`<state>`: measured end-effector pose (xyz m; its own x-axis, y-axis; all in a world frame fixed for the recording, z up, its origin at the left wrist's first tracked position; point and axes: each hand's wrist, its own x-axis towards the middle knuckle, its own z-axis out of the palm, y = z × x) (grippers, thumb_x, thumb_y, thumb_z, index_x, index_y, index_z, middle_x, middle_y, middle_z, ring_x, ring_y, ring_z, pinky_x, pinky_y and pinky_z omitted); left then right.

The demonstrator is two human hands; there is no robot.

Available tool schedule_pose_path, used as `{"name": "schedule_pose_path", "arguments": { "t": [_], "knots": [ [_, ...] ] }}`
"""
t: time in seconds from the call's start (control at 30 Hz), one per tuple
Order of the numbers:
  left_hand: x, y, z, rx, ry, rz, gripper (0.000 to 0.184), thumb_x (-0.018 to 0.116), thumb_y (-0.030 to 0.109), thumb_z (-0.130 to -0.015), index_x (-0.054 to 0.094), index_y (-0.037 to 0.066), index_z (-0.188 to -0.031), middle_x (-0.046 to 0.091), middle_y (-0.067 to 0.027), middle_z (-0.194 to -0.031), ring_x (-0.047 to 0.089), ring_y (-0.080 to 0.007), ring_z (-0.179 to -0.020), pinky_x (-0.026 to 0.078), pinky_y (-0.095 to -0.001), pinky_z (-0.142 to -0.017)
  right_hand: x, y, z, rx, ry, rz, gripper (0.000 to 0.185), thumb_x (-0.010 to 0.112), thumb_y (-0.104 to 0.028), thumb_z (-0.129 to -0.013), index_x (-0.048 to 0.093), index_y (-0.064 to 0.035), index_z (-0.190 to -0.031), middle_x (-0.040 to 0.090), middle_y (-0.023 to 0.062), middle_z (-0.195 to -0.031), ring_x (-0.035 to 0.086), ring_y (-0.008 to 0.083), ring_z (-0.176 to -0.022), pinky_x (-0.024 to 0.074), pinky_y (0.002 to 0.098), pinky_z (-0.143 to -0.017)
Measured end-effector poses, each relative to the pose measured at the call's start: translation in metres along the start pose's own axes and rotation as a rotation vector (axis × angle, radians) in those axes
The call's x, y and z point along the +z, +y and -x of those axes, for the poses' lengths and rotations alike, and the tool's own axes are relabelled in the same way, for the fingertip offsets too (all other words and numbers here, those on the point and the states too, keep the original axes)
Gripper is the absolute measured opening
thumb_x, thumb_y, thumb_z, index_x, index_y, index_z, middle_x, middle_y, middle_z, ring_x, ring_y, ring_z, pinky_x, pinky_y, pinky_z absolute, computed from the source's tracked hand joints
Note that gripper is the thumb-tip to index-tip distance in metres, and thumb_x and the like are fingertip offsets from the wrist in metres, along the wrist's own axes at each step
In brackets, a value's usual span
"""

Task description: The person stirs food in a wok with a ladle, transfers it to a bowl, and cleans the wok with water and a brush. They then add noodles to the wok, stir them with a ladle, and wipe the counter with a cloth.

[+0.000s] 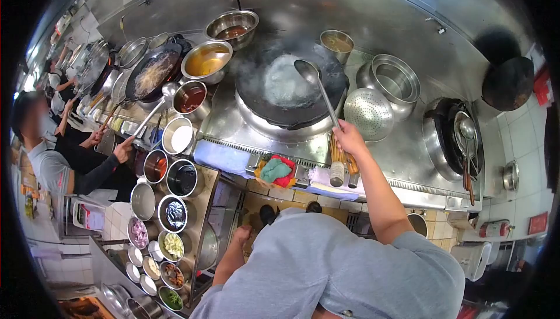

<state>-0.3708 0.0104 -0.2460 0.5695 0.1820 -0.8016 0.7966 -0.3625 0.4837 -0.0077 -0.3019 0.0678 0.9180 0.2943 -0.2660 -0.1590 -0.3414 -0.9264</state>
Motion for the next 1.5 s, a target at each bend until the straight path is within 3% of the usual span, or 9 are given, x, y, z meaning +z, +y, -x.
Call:
{"name": "schedule_pose_path", "arguments": {
  "t": [0.17,0.33,0.53,0.77,0.9,1.0,1.07,1.27,1.5],
  "knots": [
    [-0.003,-0.006,-0.022,0.187,0.222,0.17,0.024,0.047,0.015,-0.079,0.059,0.001,-0.095,0.059,-0.0089,-0.074,0.055,-0.0189,-0.06,0.046,-0.0302,-0.057,0.017,0.002,-0.022,0.024,0.023,-0.084,0.014,0.048,-0.016,-0.085,0.051,-0.0026,-0.089,0.047,0.0024,-0.058,0.046,0.0109,-0.042,0.0396,0.0275,-0.039],
    [-0.016,0.056,0.016,0.044,0.109,0.414,0.026,0.049,0.009,-0.078,0.057,0.002,-0.102,0.059,-0.0091,-0.075,0.054,-0.0165,-0.06,0.045,-0.0279,-0.053,0.034,-0.028,-0.017,-0.029,0.002,0.098,0.024,0.049,-0.018,-0.085,0.051,-0.0024,-0.103,0.052,0.0043,-0.063,0.048,0.0123,-0.044,0.0412,0.0284,-0.042],
    [-0.008,0.043,0.003,0.086,0.046,0.388,0.029,0.047,0.008,-0.077,0.055,0.002,-0.105,0.061,-0.0098,-0.081,0.057,-0.0171,-0.065,0.045,-0.0277,-0.056,0.055,-0.019,-0.033,0.063,-0.253,-0.279,0.011,0.046,-0.015,-0.087,0.048,-0.0047,-0.087,0.044,0.0009,-0.059,0.043,0.0089,-0.043,0.0372,0.0253,-0.038],
    [-0.007,0.032,0.019,0.056,0.138,0.472,0.026,0.048,0.006,-0.077,0.054,-0.002,-0.101,0.06,-0.0091,-0.08,0.057,-0.0178,-0.065,0.047,-0.0286,-0.058,0.052,-0.041,-0.005,-0.06,-0.053,-0.196,0.011,0.046,-0.015,-0.087,0.046,-0.0041,-0.088,0.044,0.0016,-0.06,0.042,0.0092,-0.042,0.0358,0.0246,-0.037],
    [-0.008,0.021,0.027,-0.049,0.152,0.346,0.026,0.05,0.012,-0.077,0.057,0.001,-0.1,0.061,-0.0096,-0.081,0.057,-0.0169,-0.068,0.046,-0.0286,-0.057,0.025,-0.037,-0.012,0.189,-0.407,-1.061,0.007,0.046,-0.01,-0.085,0.042,-0.0057,-0.089,0.042,0.001,-0.063,0.036,0.0076,-0.044,0.0326,0.0235,-0.039],
    [-0.007,-0.006,0.006,-0.114,0.098,0.363,0.024,0.05,0.012,-0.079,0.057,0.003,-0.1,0.06,-0.009,-0.081,0.057,-0.0167,-0.066,0.045,-0.0287,-0.055,0.041,-0.027,-0.021,0.083,-0.223,-0.535,0.006,0.046,-0.01,-0.085,0.04,-0.0066,-0.086,0.042,0.0011,-0.064,0.036,0.0072,-0.044,0.0317,0.0237,-0.039],
    [0.0,-0.049,-0.029,0.252,0.098,-0.16,0.023,0.048,0.014,-0.08,0.058,0.004,-0.099,0.06,-0.0092,-0.079,0.056,-0.0168,-0.065,0.044,-0.0282,-0.054,0.044,-0.028,-0.019,0.116,-0.256,-0.623,0.006,0.045,-0.01,-0.085,0.04,-0.0069,-0.087,0.042,0.0011,-0.064,0.036,0.0072,-0.044,0.0317,0.0239,-0.039],
    [-0.008,0.021,0.01,-0.029,0.09,0.492,0.028,0.051,0.017,-0.074,0.06,0.005,-0.099,0.062,-0.0122,-0.086,0.059,-0.0228,-0.078,0.047,-0.0336,-0.067,0.051,-0.029,0.005,0.198,-0.35,-0.674,0.011,0.047,-0.009,-0.085,0.043,-0.0064,-0.094,0.044,0.0011,-0.065,0.036,0.0073,-0.043,0.0319,0.0244,-0.038],
    [-0.006,0.017,-0.006,0.039,0.168,0.254,0.033,0.051,0.018,-0.073,0.059,0.007,-0.103,0.062,-0.0126,-0.097,0.059,-0.0227,-0.089,0.045,-0.0301,-0.078,0.069,-0.017,0.021,0.117,-0.118,-0.31,0.022,0.046,-0.01,-0.086,0.045,-0.0032,-0.107,0.044,0.0005,-0.063,0.038,0.0077,-0.043,0.0341,0.0231,-0.039]
  ]
}}
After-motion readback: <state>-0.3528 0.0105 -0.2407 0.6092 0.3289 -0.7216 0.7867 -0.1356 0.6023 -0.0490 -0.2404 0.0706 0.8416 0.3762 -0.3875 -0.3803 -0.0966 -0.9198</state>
